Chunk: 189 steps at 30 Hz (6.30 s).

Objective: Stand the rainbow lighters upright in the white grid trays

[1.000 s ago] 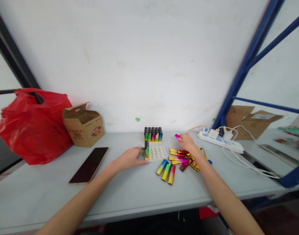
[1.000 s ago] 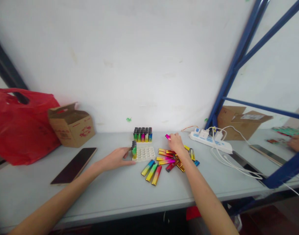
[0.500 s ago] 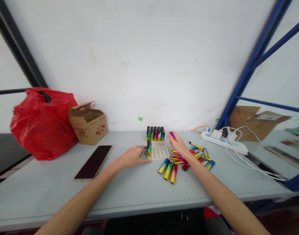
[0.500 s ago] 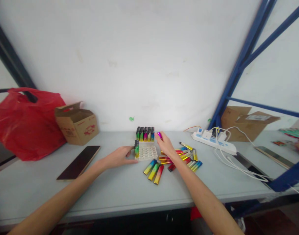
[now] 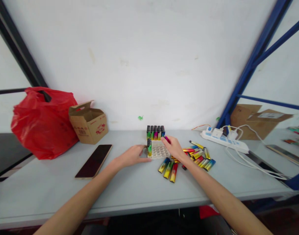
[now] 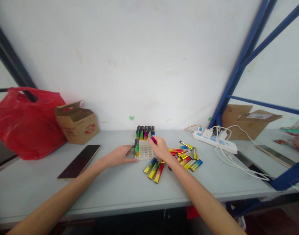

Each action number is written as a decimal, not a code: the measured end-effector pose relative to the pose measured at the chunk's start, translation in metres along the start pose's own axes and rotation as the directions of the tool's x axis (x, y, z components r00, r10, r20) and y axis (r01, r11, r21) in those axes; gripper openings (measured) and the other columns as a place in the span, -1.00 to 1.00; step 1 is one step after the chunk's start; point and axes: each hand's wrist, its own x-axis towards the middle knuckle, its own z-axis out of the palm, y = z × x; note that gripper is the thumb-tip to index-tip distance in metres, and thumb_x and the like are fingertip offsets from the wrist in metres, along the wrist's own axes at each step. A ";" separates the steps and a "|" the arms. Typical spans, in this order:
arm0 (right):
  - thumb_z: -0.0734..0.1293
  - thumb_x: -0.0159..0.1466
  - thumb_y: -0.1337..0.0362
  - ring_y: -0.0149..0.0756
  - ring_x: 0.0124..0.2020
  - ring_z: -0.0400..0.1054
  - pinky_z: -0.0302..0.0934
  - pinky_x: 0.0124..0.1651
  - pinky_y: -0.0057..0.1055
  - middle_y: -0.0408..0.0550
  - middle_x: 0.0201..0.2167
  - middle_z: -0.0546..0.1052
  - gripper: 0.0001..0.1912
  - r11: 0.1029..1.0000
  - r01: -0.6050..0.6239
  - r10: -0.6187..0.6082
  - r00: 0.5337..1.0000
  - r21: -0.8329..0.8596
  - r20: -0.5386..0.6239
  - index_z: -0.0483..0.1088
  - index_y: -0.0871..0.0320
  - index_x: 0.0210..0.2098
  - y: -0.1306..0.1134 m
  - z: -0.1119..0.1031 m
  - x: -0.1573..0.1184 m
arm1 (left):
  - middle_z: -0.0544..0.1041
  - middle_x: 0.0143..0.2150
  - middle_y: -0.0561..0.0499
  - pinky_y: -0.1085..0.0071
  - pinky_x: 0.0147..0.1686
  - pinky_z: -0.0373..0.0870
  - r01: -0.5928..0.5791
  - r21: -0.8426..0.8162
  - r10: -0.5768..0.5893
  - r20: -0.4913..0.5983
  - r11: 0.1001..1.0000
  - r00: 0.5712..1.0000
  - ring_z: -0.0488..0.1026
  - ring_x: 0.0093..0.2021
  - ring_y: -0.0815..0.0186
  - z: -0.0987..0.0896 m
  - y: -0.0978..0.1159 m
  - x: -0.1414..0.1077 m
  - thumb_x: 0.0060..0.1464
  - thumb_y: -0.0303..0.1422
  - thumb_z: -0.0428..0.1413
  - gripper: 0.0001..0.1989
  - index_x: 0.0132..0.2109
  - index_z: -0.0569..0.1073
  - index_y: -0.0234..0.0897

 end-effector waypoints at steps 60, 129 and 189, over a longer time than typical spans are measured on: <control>0.06 0.47 0.11 -0.34 -0.43 0.40 0.24 -0.24 -0.41 -0.07 -0.35 0.54 -0.69 0.924 -0.064 0.065 0.998 -0.377 -0.010 0.30 0.17 -0.05 0.054 -0.082 0.024 | 0.61 -0.18 -0.12 0.34 -0.28 0.33 0.028 -0.029 -0.028 0.003 0.999 1.000 0.51 -0.26 0.12 -0.001 0.000 0.001 0.04 0.18 0.15 -0.38 -0.06 0.50 -0.29; 0.17 0.51 0.12 -0.26 -0.16 0.44 0.25 -0.03 -0.35 0.02 -0.11 0.57 -0.70 0.869 0.345 -0.252 0.925 -0.355 0.283 0.43 0.14 0.02 0.020 -0.017 0.017 | 0.48 -0.38 0.05 0.40 -0.43 0.15 0.023 -0.088 -0.022 0.015 0.996 1.000 0.34 -0.42 0.29 0.000 -0.004 0.004 -0.03 0.16 0.20 -0.44 -0.21 0.48 -0.29; 0.34 0.24 -0.23 -0.24 -0.28 0.44 0.45 -0.15 -0.23 -0.07 -0.30 0.52 -0.49 0.804 -0.243 0.147 0.965 0.543 0.216 0.35 0.10 -0.18 0.034 -0.022 0.010 | 0.51 -0.35 -0.01 0.37 -0.41 0.19 0.075 -0.077 -0.075 0.003 0.994 0.997 0.40 -0.40 0.23 -0.007 -0.010 0.001 -0.04 0.16 0.18 -0.44 -0.19 0.47 -0.27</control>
